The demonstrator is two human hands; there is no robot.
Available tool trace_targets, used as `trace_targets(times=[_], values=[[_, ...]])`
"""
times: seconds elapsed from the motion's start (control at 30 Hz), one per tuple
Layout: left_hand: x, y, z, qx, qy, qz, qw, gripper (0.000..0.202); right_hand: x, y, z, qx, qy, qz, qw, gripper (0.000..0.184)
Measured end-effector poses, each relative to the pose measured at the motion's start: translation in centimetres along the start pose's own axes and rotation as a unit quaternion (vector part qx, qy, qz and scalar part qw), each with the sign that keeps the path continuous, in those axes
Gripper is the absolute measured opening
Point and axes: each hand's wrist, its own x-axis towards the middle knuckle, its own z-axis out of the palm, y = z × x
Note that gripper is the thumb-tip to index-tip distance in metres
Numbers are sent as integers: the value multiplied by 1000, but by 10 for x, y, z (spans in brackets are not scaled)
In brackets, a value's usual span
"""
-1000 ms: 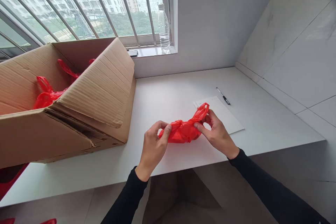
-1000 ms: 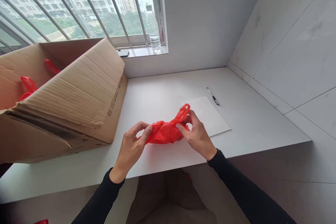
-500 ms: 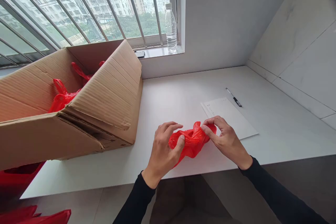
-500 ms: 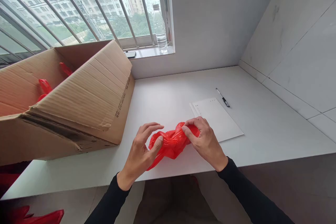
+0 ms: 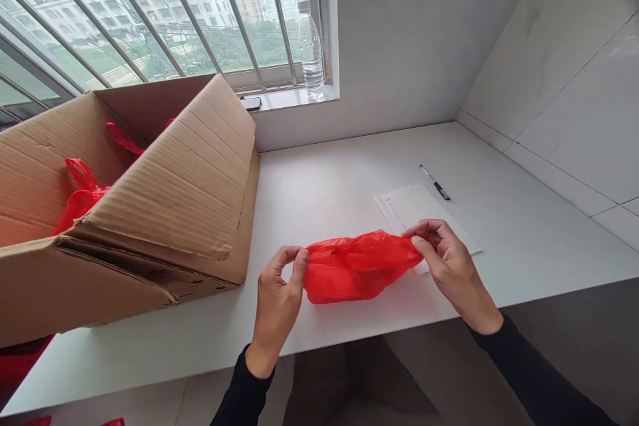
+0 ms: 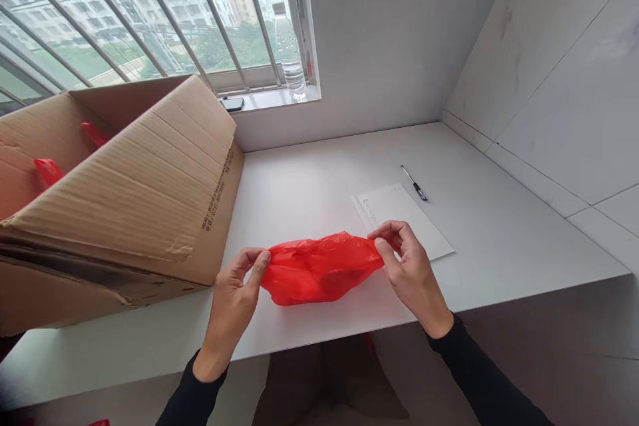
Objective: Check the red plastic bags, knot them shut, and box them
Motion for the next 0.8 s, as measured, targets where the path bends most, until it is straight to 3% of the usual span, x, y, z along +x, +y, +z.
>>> trace_targets(times=[0.1, 0.2, 0.33, 0.47, 0.6, 0.67, 0.8], values=[[-6, 9, 5, -6, -23, 30, 999, 24, -5, -11, 6, -15, -55, -8, 998, 35], [-11, 23, 11, 14, -67, 77, 995, 37, -10, -29, 14, -117, -143, -36, 982, 37], [-17, 32, 8, 40, -116, 122, 985, 20, -16, -42, 14, -180, -221, -73, 956, 42], [-27, 30, 2, 81, -169, 197, 962, 39, -24, -40, 6, -221, -262, -137, 930, 37], [-31, 23, 6, 83, -156, 217, 960, 14, -30, -36, 1, -236, -274, -139, 922, 13], [-30, 20, 6, 60, -123, 189, 972, 11, -32, -37, -3, -220, -259, -106, 935, 16], [-29, 21, -2, 7, -27, 89, 996, 6, -31, -37, -16, -155, -138, -8, 978, 27]])
